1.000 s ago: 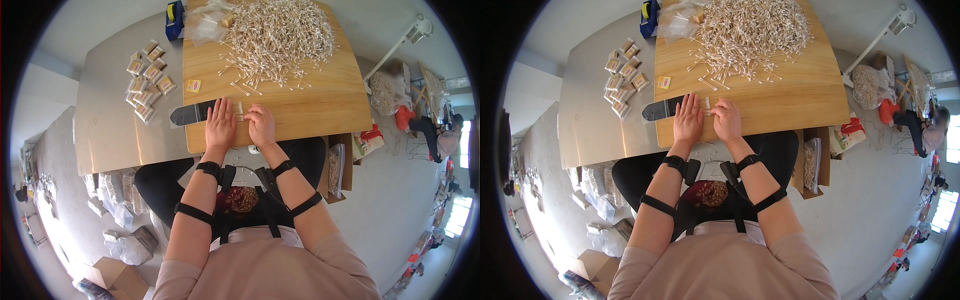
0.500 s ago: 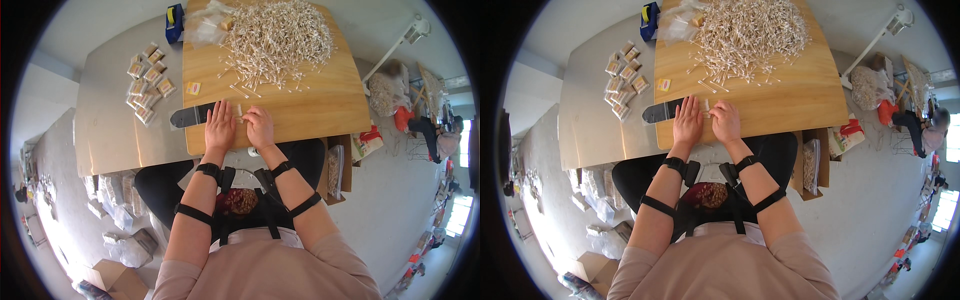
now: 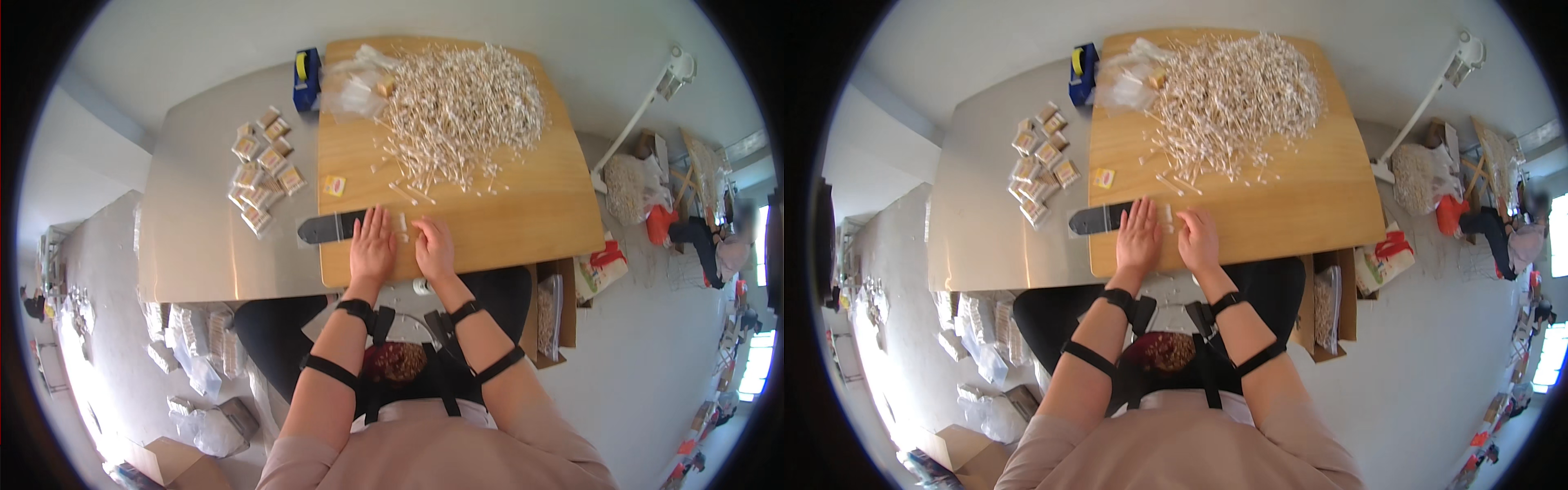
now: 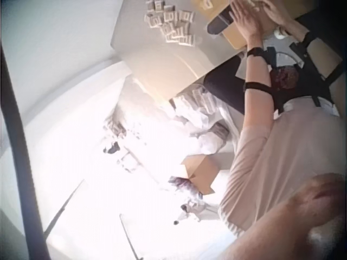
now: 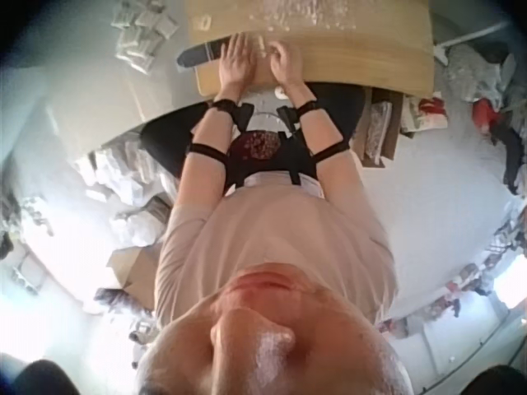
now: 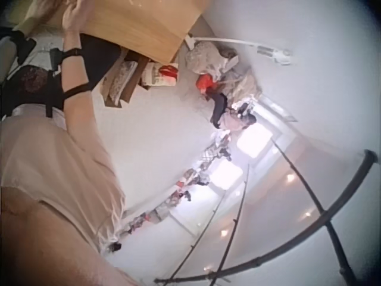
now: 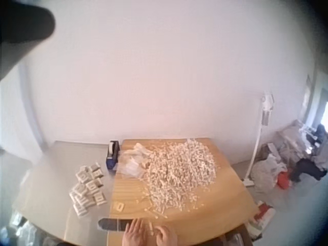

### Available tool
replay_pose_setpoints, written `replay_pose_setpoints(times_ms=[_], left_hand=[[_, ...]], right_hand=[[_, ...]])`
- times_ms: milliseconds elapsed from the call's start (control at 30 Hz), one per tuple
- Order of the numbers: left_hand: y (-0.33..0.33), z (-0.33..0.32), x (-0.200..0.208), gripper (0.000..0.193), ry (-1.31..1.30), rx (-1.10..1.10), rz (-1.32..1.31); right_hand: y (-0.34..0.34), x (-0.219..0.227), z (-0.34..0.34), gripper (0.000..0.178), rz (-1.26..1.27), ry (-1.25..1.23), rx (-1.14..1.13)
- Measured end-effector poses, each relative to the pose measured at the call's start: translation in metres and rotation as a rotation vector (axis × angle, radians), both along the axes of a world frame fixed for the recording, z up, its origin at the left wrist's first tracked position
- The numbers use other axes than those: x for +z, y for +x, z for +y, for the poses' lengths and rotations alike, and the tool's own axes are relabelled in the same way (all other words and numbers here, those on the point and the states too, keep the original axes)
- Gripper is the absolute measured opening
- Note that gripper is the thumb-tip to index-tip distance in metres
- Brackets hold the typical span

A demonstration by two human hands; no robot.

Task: Sorting and packaging cotton swabs into small plastic boxes.

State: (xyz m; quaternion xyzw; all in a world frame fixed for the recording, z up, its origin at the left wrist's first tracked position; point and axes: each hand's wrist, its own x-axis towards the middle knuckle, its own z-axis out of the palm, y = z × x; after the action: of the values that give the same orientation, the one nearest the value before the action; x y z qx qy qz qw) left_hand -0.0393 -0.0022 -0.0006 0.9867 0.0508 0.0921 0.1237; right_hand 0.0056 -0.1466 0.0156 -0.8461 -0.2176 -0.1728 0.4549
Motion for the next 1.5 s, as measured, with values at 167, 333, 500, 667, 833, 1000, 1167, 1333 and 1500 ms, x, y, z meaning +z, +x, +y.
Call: replay_pose_setpoints(times_ms=[167,333,500,667,833,1000,1167,1333,1500], left_hand=[[-0.005,-0.001,0.003,0.054,-0.024,0.002,-0.011],[-0.003,-0.004,0.004,0.054,-0.043,0.001,-0.002],[-0.003,-0.003,0.002,0.055,-0.051,0.013,0.024],[-0.003,-0.002,0.001,0.054,-0.039,0.016,0.039],[-0.001,-0.001,0.0,0.054,-0.029,0.013,0.032],[-0.002,0.003,0.003,0.055,-0.027,0.009,0.033],[0.002,-0.005,0.004,0.056,0.015,-0.012,0.085],[-0.004,-0.002,-0.002,0.055,-0.065,0.014,0.057],[-0.002,-0.002,-0.001,0.056,-0.091,0.015,0.041]], right_hand=[[0.001,0.01,-0.006,0.006,0.294,0.228,-0.053],[0.02,0.001,-0.019,0.017,0.122,0.001,-0.12],[0.016,0.0,-0.018,0.021,0.056,-0.182,-0.079],[0.017,-0.002,-0.014,0.016,0.024,-0.239,-0.106],[0.016,-0.01,-0.015,0.008,0.011,-0.221,-0.122],[0.013,-0.006,-0.011,0.009,-0.014,-0.204,-0.125],[0.013,-0.017,-0.019,0.029,-0.031,-0.206,-0.198],[0.011,-0.006,-0.018,0.037,0.04,-0.193,-0.184],[0.012,-0.009,-0.016,0.037,0.033,-0.103,-0.211]])
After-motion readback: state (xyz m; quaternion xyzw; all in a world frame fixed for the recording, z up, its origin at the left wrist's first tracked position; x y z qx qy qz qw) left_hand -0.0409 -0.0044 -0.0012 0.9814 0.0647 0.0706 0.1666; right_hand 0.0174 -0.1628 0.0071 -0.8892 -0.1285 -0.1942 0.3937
